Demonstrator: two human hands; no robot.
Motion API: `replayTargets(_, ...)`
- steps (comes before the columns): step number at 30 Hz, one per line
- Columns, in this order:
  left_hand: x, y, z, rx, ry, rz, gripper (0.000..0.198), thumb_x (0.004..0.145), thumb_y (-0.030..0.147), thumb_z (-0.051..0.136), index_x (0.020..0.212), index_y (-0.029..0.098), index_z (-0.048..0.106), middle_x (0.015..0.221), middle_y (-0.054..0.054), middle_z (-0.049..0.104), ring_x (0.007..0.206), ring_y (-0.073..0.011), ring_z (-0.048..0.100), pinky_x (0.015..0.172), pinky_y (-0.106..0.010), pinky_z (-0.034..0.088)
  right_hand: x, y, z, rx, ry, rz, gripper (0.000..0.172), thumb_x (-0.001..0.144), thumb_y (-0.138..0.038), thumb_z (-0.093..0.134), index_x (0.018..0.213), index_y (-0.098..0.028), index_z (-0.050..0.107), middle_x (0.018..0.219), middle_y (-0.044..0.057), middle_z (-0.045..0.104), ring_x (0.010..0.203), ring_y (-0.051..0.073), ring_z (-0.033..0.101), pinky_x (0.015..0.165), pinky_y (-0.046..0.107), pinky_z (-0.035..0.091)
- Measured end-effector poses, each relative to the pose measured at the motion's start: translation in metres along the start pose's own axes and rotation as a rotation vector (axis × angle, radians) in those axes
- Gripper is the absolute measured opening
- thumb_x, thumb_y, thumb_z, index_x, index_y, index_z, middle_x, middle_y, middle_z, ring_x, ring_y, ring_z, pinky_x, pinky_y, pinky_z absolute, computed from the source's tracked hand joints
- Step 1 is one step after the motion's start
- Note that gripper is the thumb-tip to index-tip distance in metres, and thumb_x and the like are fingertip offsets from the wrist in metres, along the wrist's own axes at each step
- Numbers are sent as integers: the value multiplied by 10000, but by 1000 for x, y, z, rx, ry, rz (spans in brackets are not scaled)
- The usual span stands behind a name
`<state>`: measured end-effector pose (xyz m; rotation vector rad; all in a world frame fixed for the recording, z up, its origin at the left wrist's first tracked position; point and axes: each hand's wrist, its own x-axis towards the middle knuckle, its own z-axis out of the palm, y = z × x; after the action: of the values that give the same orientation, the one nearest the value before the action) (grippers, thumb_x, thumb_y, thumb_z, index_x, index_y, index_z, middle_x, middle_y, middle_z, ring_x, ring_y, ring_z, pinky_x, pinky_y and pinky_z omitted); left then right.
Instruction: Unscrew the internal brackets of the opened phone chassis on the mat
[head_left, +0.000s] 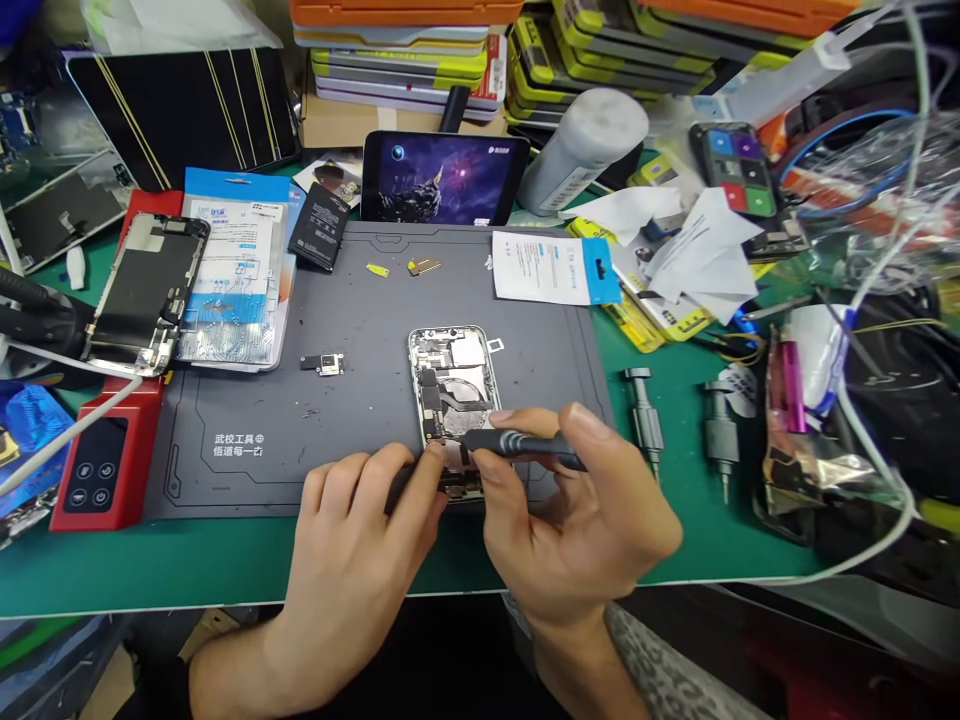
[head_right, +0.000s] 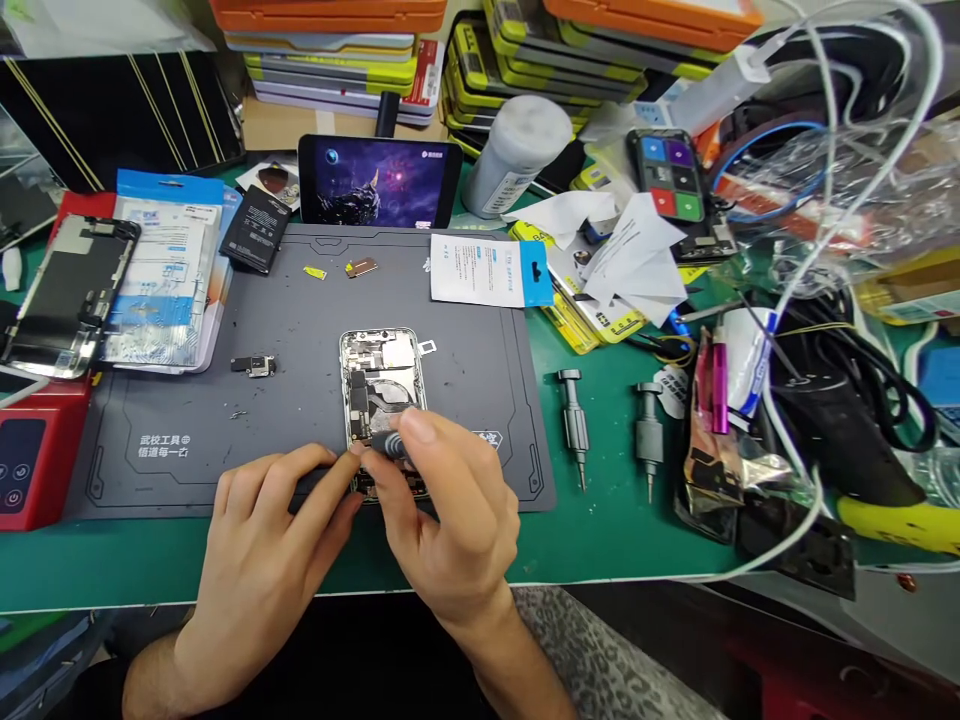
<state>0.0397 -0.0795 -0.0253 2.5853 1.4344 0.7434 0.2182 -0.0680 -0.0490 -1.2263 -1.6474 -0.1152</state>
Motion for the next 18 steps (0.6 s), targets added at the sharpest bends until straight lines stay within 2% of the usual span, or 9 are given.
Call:
replayTargets(3,0,0,0,-5,3,0,291,1109,192,640,1387,153,714,1171,-85,743,1029,-247,582,862,-400,416,-3,1,-1,14,11,-5,819,942,-69,774,1670,-279,464,1289,103,770,1119,242,815,767,338,743)
replayTargets(7,0,1,1,7,10,6,293,1117,194,627,1395,140,704,1158,-86,747,1026,-244,582,853,-398,410,0,-1,-1,-25,37,-57,759,947,-28,744,1643,-223,513,1236,94,811,1003,213,835,785,317,723)
replayTargets(9,1,2,2,26,2,5,296,1110,195,637,1393,141,703,1173,-84,747,1031,-247,584,858,-404,416,3,-3,-2,-47,38,-62,725,963,-28,718,1638,-208,523,1235,100,823,1005,225,837,795,329,717)
replayTargets(14,1,1,3,63,5,6,304,1071,200,689,1371,157,713,1163,-69,748,1012,-242,599,848,-412,438,10,-6,-5,-131,87,-102,740,901,43,753,1571,-239,613,1187,62,839,938,188,820,773,290,688)
replayTargets(18,2,1,3,76,14,7,313,1051,185,702,1363,156,717,1159,-71,751,1001,-240,611,837,-409,449,12,-8,-8,-136,70,-52,697,949,2,714,1575,-287,612,1138,48,838,973,201,810,827,335,691)
